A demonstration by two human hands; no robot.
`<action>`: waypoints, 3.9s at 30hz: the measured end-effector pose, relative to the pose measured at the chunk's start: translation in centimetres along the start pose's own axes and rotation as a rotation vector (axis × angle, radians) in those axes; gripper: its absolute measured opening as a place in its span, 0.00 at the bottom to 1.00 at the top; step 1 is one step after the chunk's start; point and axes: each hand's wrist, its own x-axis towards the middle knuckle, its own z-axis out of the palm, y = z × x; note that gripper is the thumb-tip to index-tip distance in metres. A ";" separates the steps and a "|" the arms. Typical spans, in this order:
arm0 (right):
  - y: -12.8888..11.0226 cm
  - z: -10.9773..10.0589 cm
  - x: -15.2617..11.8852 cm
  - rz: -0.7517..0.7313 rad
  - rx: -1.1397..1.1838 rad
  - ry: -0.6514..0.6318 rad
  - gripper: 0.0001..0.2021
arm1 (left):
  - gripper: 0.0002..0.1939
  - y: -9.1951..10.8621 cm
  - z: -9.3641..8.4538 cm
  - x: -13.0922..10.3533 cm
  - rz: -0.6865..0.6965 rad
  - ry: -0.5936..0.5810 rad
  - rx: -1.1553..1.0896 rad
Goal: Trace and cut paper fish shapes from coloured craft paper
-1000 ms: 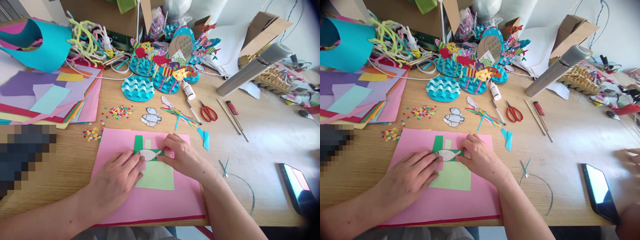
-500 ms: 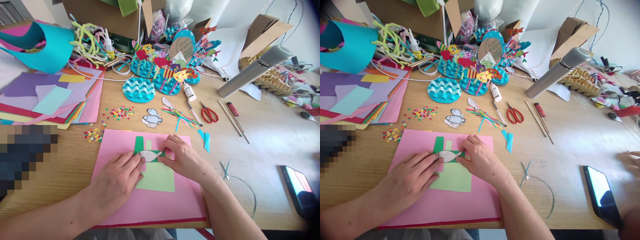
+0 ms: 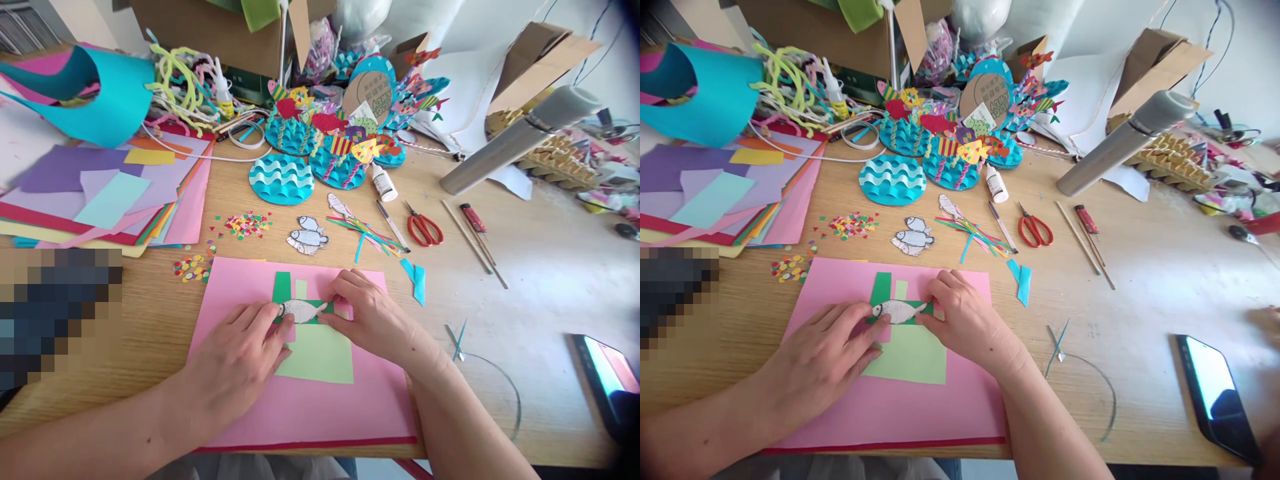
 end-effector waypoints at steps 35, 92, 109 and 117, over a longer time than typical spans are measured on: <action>0.9 0.0 -0.1 -0.210 0.182 0.004 0.11 | 0.15 0.1 0.1 0.2 0.059 0.039 0.043; 0.8 0.2 0.5 -0.088 0.150 0.039 0.05 | 0.33 5.1 -0.4 1.3 -0.016 -0.149 0.325; 1.0 0.2 0.4 -0.064 0.174 0.036 0.07 | 0.25 4.0 1.1 1.5 -0.016 0.011 0.241; 0.7 0.2 0.1 -0.116 0.152 0.051 0.06 | 0.26 4.0 1.7 1.6 -0.010 0.070 0.272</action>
